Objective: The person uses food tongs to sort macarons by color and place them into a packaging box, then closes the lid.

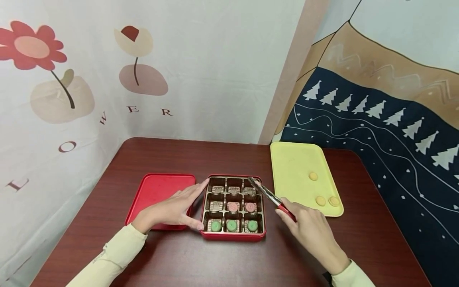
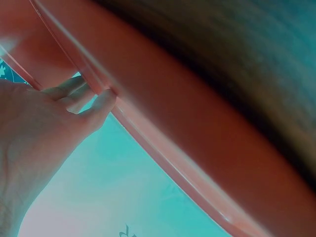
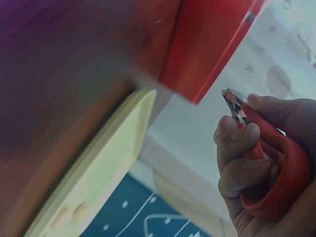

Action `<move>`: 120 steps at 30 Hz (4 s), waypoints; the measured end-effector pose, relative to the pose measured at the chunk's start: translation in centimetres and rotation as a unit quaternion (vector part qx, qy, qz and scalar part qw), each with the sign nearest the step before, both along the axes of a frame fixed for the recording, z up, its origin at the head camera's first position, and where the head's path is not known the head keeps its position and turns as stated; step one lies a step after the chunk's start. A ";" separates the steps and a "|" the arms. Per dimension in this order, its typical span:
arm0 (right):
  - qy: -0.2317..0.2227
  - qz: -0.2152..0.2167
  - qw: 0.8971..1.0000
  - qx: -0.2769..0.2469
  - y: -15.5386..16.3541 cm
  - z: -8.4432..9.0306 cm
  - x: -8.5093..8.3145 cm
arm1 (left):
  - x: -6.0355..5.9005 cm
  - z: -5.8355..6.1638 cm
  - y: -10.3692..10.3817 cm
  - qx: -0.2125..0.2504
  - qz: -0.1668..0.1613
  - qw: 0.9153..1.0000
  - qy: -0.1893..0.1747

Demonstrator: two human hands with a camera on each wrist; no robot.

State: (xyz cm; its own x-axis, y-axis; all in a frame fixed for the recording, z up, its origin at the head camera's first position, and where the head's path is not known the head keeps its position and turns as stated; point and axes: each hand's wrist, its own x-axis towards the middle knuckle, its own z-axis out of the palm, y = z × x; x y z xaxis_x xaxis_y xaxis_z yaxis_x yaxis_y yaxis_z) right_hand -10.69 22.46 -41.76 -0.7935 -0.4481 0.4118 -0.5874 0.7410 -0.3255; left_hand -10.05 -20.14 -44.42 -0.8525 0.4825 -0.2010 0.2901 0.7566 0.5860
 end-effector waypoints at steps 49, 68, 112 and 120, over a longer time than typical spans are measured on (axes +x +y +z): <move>-0.004 0.129 0.989 0.072 -7.3 -1.0 0.3 | 0.0 -0.2 0.1 0.002 -0.003 1.000 0.009; 0.006 0.114 0.992 0.061 -7.2 -1.3 0.4 | 0.0 -0.1 0.0 -0.001 0.000 1.000 0.000; -0.049 -0.119 0.991 0.045 7.7 -1.4 1.6 | 0.5 -0.1 -0.2 0.001 0.016 1.000 -0.016; -0.099 -0.184 0.975 0.078 10.8 -1.6 2.1 | 0.3 -0.1 0.2 0.003 0.012 1.000 -0.018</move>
State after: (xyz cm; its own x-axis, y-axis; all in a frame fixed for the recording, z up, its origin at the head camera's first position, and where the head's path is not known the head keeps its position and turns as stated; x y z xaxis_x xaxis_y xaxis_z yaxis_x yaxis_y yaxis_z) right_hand -8.57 33.28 -43.37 -0.9691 -0.1638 0.1841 -0.2103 0.9393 -0.2710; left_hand -9.77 -19.91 -44.52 -0.8563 0.4629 -0.2290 0.2505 0.7601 0.5996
